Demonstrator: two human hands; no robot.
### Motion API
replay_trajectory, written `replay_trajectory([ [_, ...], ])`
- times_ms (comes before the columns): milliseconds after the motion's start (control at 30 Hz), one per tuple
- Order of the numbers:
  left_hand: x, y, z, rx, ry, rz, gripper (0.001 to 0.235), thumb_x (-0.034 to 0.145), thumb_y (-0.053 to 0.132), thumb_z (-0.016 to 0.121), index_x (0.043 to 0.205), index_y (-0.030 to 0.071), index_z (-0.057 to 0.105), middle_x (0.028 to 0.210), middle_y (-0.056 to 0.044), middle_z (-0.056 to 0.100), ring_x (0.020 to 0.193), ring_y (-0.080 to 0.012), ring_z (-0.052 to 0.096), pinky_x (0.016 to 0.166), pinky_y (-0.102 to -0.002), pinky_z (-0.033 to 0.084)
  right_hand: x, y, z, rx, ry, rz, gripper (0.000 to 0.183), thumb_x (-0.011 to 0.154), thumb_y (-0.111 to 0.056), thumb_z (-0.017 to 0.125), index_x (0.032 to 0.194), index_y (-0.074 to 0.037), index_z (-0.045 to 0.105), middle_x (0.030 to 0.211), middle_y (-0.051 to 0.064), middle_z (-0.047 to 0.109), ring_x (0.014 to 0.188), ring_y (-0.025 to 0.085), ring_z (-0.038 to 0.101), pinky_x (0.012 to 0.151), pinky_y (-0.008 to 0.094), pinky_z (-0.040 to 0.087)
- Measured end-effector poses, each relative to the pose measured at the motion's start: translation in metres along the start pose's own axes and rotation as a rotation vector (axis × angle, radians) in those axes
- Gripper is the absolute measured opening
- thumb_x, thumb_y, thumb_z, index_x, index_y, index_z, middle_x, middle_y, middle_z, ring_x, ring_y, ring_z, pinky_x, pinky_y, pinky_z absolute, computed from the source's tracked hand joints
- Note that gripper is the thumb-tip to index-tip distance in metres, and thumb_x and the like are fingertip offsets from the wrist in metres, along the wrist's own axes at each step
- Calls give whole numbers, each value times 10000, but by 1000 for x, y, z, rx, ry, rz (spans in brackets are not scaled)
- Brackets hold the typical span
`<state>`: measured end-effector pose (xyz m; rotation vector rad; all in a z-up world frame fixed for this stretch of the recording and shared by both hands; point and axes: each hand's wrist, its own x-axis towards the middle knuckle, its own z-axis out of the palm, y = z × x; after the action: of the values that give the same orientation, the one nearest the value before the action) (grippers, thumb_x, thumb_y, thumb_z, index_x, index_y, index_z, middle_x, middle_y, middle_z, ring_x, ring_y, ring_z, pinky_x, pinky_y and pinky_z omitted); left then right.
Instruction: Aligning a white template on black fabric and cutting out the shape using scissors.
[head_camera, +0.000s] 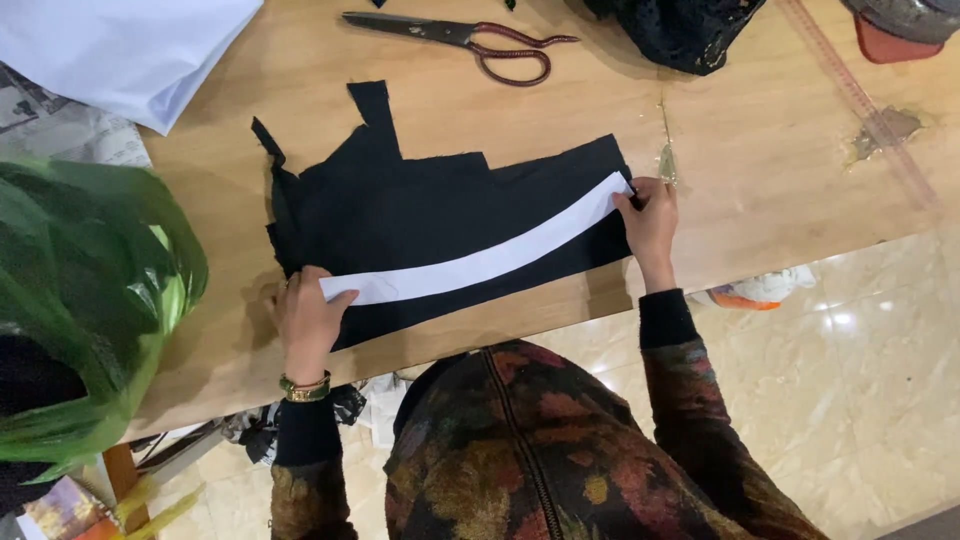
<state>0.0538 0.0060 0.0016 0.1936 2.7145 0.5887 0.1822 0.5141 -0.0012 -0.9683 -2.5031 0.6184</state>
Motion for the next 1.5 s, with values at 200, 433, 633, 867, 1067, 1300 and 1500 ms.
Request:
replay_trajectory([
  [200, 8, -13, 9, -36, -56, -27, 368, 908, 404, 782, 1135, 122, 714, 1036, -108, 690, 1017, -312, 675, 782, -453, 516, 14, 17, 3, -25, -102, 46, 307, 880, -259, 891, 1052, -90, 700, 975, 81, 565, 928, 296, 672, 811, 409, 556],
  [433, -6, -4, -10, -377, -114, -73, 308, 1001, 273, 710, 1190, 31, 692, 1037, -222, 708, 983, -354, 691, 766, -450, 551, 14, 9, -14, 179, -193, 98, 231, 918, -217, 832, 1040, -79, 693, 854, 48, 595, 790, 182, 607, 712, 305, 488],
  [633, -13, -11, -14, -610, -107, -78, 222, 1006, 245, 709, 1128, 61, 688, 920, -174, 687, 868, -241, 646, 703, -392, 544, 6, -5, -45, 379, -269, 107, 180, 975, -119, 765, 1115, -66, 665, 904, 68, 697, 797, 140, 607, 725, 272, 457],
  [867, -21, -5, -23, -710, -91, -115, 225, 1020, 238, 693, 1161, 62, 702, 1018, -176, 722, 967, -230, 651, 840, -415, 544, -1, -31, -61, 421, -296, 104, 209, 985, -56, 742, 1186, -19, 698, 961, 110, 728, 791, 150, 642, 754, 282, 479],
  [1067, -16, -15, -32, -792, -91, -142, 232, 1007, 255, 699, 1159, 81, 684, 1057, -111, 707, 998, -192, 590, 898, -417, 517, 4, -29, -56, 521, -306, 131, 168, 989, -53, 739, 1151, -21, 706, 944, 113, 715, 742, 155, 662, 697, 210, 490],
  [1300, 45, -59, 24, -661, 28, -25, 210, 1034, 202, 680, 1108, 5, 689, 912, -137, 684, 823, -201, 607, 691, -370, 520, 21, -9, -10, 505, -322, 84, 194, 977, -58, 740, 1147, 28, 699, 914, 157, 707, 676, 175, 683, 609, 219, 498],
  [1500, 45, -42, 15, -657, 63, -27, 216, 1039, 178, 650, 1093, -28, 683, 897, -141, 664, 798, -203, 582, 648, -358, 493, 23, -4, 4, 374, -304, 31, 226, 992, -47, 729, 1191, 50, 687, 949, 179, 708, 670, 189, 683, 625, 281, 508],
])
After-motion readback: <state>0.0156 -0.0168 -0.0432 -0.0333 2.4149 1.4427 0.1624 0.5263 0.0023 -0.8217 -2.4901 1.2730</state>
